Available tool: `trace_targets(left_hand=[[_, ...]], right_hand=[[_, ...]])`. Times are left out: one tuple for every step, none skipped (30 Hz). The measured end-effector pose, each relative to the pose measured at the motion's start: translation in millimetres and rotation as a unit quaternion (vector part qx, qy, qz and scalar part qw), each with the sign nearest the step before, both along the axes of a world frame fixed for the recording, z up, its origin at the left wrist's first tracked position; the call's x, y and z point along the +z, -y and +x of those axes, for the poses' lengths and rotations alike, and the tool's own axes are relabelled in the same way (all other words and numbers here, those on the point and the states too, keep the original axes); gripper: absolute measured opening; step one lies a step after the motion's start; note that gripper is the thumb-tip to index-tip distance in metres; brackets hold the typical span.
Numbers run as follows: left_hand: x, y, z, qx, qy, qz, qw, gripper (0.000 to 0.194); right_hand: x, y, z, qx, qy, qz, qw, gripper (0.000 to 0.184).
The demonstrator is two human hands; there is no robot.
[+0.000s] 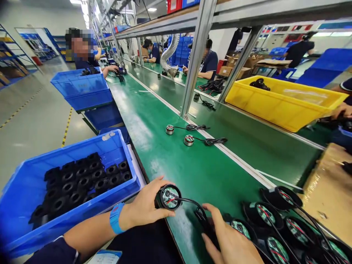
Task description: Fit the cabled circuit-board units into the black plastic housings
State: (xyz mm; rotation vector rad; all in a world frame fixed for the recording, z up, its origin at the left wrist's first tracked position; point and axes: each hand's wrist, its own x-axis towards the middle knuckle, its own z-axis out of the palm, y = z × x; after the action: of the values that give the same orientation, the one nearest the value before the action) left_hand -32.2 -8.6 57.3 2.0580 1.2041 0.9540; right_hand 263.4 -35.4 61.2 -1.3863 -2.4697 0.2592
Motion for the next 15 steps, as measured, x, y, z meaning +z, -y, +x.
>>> trace_targets(left_hand=[[5.4, 3.4, 0.1, -0.007, 0.003, 0.027, 1.0, 0.076], [10.4, 6.6, 0.5, -0.014, 0.008, 0.052, 0.999, 0.075], [14.7, 9.4, 1.0, -0.019, 0.012, 0.076, 0.997, 0.074], [18.0, 11.8, 1.7, -0.023, 0.014, 0.095, 0.995, 0.072], [20.3, 13.7, 2.4, -0.027, 0.015, 0.11, 0.993, 0.069], [21.8, 15.3, 3.0, -0.031, 0.016, 0.121, 0.992, 0.067], [22.7, 16.6, 3.5, -0.036, 0.018, 0.13, 0.991, 0.066], [23.2, 17.6, 3.8, -0.042, 0.024, 0.138, 0.989, 0.064], [23.5, 18.4, 3.8, -0.048, 0.032, 0.145, 0.988, 0.063], [23.8, 19.0, 3.7, -0.055, 0.041, 0.149, 0.986, 0.062], [24.3, 19.5, 3.4, -0.059, 0.05, 0.15, 0.986, 0.063], [24.9, 20.0, 3.2, -0.063, 0.058, 0.149, 0.985, 0.064], [25.8, 20.5, 3.2, -0.068, 0.065, 0.15, 0.984, 0.066], [26.7, 20.9, 3.5, -0.074, 0.071, 0.15, 0.983, 0.067], [27.5, 21.0, 4.3, -0.08, 0.073, 0.148, 0.983, 0.068]], right_hand=[[6.4, -2.2, -5.6, -0.001, -0.011, 0.011, 1.0, 0.049], [13.4, -3.7, -11.9, -0.005, -0.022, 0.029, 0.999, 0.056], [20.6, -4.2, -18.8, -0.009, -0.033, 0.049, 0.998, 0.063], [27.5, -3.5, -25.7, -0.01, -0.046, 0.067, 0.997, 0.067], [33.7, -1.7, -32.4, -0.007, -0.06, 0.075, 0.995, 0.068], [39.0, 0.8, -38.8, 0.001, -0.077, 0.079, 0.994, 0.068], [43.2, 3.8, -44.5, 0.011, -0.093, 0.08, 0.992, 0.068], [46.4, 6.7, -49.4, 0.022, -0.107, 0.084, 0.99, 0.067], [48.7, 9.4, -53.7, 0.031, -0.119, 0.09, 0.988, 0.066], [50.3, 11.7, -57.2, 0.037, -0.125, 0.096, 0.987, 0.064], [51.6, 13.7, -60.2, 0.04, -0.127, 0.101, 0.986, 0.062], [53.0, 15.5, -62.9, 0.041, -0.126, 0.107, 0.985, 0.059], [55.0, 17.3, -65.3, 0.041, -0.122, 0.116, 0.985, 0.056], [58.1, 19.3, -67.3, 0.037, -0.115, 0.128, 0.984, 0.053], [62.6, 21.8, -69.0, 0.031, -0.109, 0.144, 0.983, 0.05]])
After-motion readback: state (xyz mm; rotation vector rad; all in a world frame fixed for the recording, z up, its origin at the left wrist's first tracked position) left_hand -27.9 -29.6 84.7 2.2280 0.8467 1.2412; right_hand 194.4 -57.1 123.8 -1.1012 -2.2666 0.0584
